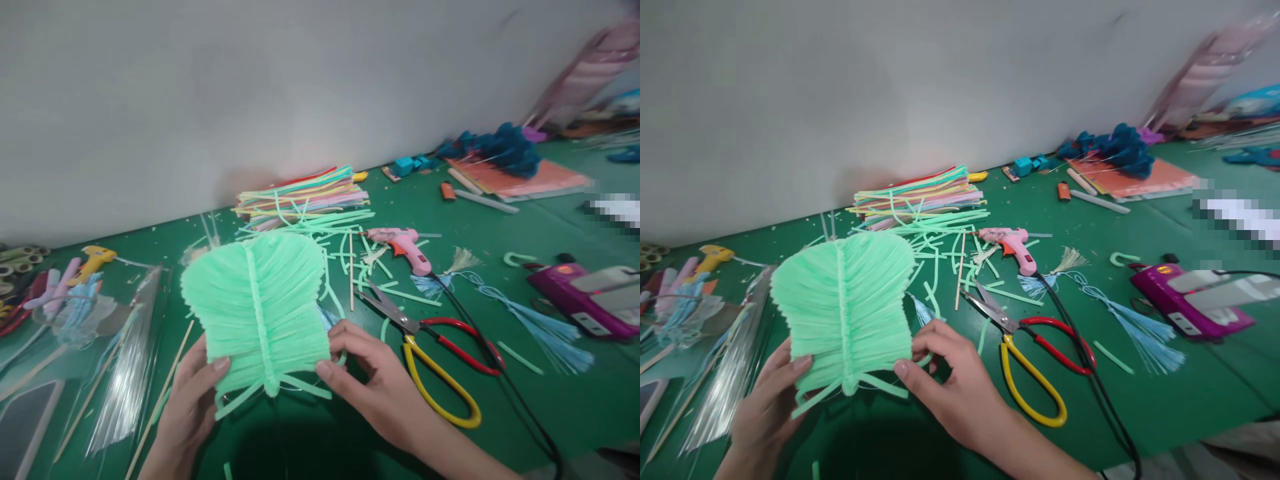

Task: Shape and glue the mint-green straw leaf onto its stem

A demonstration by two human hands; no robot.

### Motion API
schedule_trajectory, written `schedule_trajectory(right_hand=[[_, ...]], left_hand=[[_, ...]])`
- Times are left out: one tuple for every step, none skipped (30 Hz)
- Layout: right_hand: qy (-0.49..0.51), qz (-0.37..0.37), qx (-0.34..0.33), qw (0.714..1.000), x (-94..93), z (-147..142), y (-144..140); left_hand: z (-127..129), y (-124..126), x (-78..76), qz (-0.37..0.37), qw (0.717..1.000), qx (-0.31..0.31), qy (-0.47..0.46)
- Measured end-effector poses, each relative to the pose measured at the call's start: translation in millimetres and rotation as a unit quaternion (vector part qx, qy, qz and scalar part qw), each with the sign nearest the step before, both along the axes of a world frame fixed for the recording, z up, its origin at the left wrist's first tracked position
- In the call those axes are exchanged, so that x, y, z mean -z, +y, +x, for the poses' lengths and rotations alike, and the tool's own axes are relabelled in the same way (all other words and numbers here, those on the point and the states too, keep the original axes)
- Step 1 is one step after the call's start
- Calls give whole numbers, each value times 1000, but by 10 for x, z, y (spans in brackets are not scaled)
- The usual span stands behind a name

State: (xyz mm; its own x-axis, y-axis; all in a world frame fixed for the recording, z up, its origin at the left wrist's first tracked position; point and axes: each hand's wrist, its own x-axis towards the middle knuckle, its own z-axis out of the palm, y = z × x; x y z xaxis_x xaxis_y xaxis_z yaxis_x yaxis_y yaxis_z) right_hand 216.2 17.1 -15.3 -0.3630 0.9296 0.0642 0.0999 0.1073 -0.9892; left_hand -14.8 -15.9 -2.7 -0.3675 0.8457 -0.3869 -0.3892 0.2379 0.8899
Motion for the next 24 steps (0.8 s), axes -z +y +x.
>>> schedule_trajectory(right_hand=[[3, 5, -3, 1000, -9, 0, 2], [0, 13, -6, 1000, -14, 0, 2], [-5, 20, -10, 1000, -16, 0, 3], [-11, 26, -12, 1000, -15, 1, 3], [-17, 31, -13, 999, -12, 3, 4], [-22, 35, -9, 999, -9, 6, 6], [-27, 37, -3, 999, -7, 10, 9], [-35, 36, 2, 999, -6, 14, 13], [-45, 34, 5, 998, -8, 17, 16], [-58, 29, 8, 998, -13, 18, 19], [-72, 23, 11, 997, -21, 17, 20], [-84, 16, 13, 996, -33, 13, 20], [-92, 7, 13, 996, -49, 6, 18], [-94, -4, 10, 996, -67, -4, 16], [-89, -18, 3, 996, -87, -16, 14], [-80, -33, -9, 996, -109, -28, 13], [-69, -46, -22, 996, -131, -41, 15], [-59, -58, -33, 996, -152, -53, 18], [-54, -67, -40, 995, -171, -63, 24], [-54, -71, -45, 995, -188, -72, 31], [-57, -72, -46, 995, -202, -78, 40], [-62, -70, -46, 995, -213, -83, 48], [-67, -66, -44, 995, -221, -87, 56], [-72, -61, -44, 995, -227, -88, 64]], left_hand=[[20, -7, -4, -8, 1000, 3, 6], [43, -11, -6, -19, 1000, 10, 8], [70, -11, -7, -31, 999, 22, 8], [99, -8, -6, -42, 998, 37, 7], [128, -2, -3, -48, 997, 54, 5], [154, 4, 1, -48, 996, 69, 6], [175, 11, 7, -44, 996, 76, 14], [190, 17, 13, -37, 996, 78, 26], [198, 21, 21, -28, 996, 75, 41], [200, 23, 29, -19, 996, 71, 57], [197, 22, 36, -12, 995, 68, 75], [191, 20, 42, -7, 993, 67, 94], [185, 16, 46, -5, 991, 68, 113], [180, 12, 48, -4, 988, 70, 135], [176, 7, 47, -3, 985, 71, 157], [174, 3, 44, -1, 981, 70, 179], [175, -1, 40, 0, 978, 67, 197], [176, -5, 35, 0, 976, 63, 210], [177, -7, 29, 0, 974, 59, 218], [178, -10, 24, -1, 973, 55, 223], [178, -12, 20, -3, 973, 51, 225], [175, -14, 19, -4, 974, 47, 223], [172, -16, 18, -5, 975, 44, 219], [167, -17, 20, -6, 976, 40, 213]])
